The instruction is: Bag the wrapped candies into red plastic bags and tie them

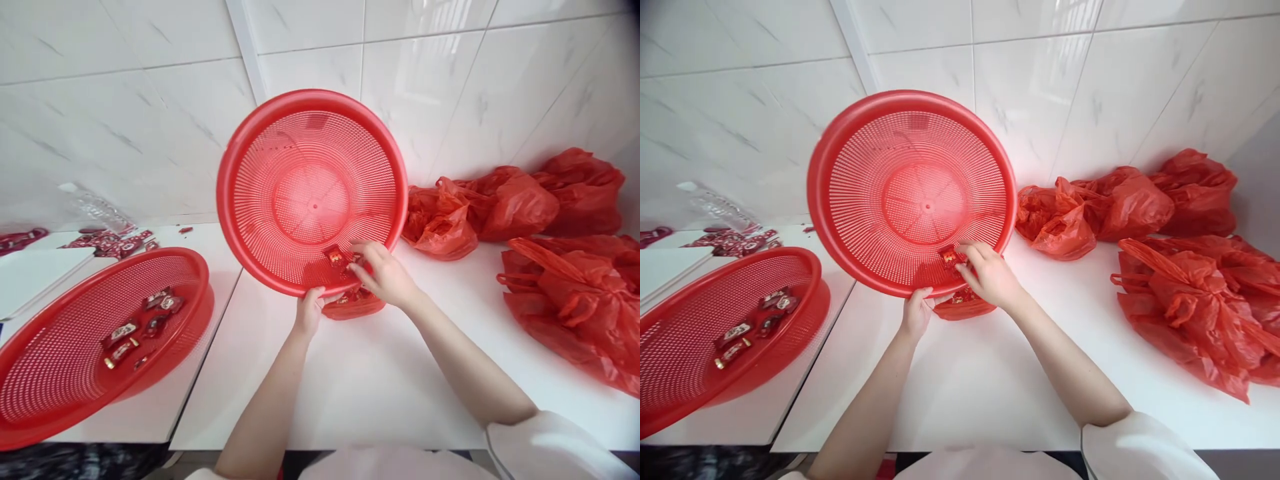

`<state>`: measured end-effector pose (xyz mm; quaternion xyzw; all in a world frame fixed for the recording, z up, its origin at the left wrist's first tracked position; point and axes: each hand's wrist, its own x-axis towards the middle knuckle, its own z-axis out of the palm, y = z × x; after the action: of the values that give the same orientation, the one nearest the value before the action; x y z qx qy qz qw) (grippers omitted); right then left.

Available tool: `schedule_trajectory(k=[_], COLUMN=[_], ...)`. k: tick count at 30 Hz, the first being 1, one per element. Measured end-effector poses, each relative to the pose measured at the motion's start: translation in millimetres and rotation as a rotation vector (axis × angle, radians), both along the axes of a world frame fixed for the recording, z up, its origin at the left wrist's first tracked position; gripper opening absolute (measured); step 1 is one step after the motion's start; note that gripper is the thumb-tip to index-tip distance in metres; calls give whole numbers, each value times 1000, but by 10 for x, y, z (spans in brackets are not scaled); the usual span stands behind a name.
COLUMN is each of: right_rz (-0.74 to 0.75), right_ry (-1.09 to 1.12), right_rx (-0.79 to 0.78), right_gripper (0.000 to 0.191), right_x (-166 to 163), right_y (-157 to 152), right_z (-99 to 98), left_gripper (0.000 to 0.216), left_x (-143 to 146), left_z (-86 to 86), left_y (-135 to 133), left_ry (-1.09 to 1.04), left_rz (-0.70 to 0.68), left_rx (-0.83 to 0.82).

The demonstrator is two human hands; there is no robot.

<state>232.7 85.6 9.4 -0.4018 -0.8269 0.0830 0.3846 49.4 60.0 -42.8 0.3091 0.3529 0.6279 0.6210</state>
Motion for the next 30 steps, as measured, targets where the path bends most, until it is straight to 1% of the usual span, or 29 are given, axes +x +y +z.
schedule_trajectory(k=[1, 3, 4, 6, 7, 9, 13, 16, 19, 23, 25, 28, 30], right_rz=[-4, -71, -105, -137, -126, -47, 205, 318, 369, 342, 334, 355, 369], right_ry=[-68, -202, -261, -357, -390, -427, -409, -356, -225, 89, 259, 562, 737], right_rx=[-22, -113, -165, -238, -253, -248, -212, -215, -298, -426, -525, -703, -769], right_gripper=[42, 58, 62, 62, 61, 60, 62, 51, 48, 41, 40, 44, 45], right_x=[-31, -85, -106, -131, -133, -119, -46, 6, 40, 65, 66, 47, 23], right_y=[-5, -2, 2, 3, 0, -10, -21, -21, -29, -40, -24, 39, 92], right_z=[-33, -125, -172, -238, -250, -226, -86, -18, 15, 68, 74, 21, -40], left_gripper=[41, 45, 46, 47, 48, 50, 48, 43, 42, 43, 41, 34, 28], left_x=[45, 125, 155, 188, 193, 182, 136, 106, 74, 22, -7, -57, -98], left_z=[-13, -39, -50, -64, -65, -54, -13, -12, -28, -32, -26, -17, -14], left_y=[-34, -101, -128, -161, -165, -152, -95, -62, -42, -9, 14, 53, 80], left_ry=[5, 25, 39, 63, 64, 41, -28, -58, -63, -53, -43, -34, -32], left_rz=[-44, -125, -155, -181, -180, -166, -130, -128, -136, -108, -74, -13, 29], left_rx=[-7, -23, -31, -45, -52, -70, -73, -59, -69, -59, -52, -37, -23])
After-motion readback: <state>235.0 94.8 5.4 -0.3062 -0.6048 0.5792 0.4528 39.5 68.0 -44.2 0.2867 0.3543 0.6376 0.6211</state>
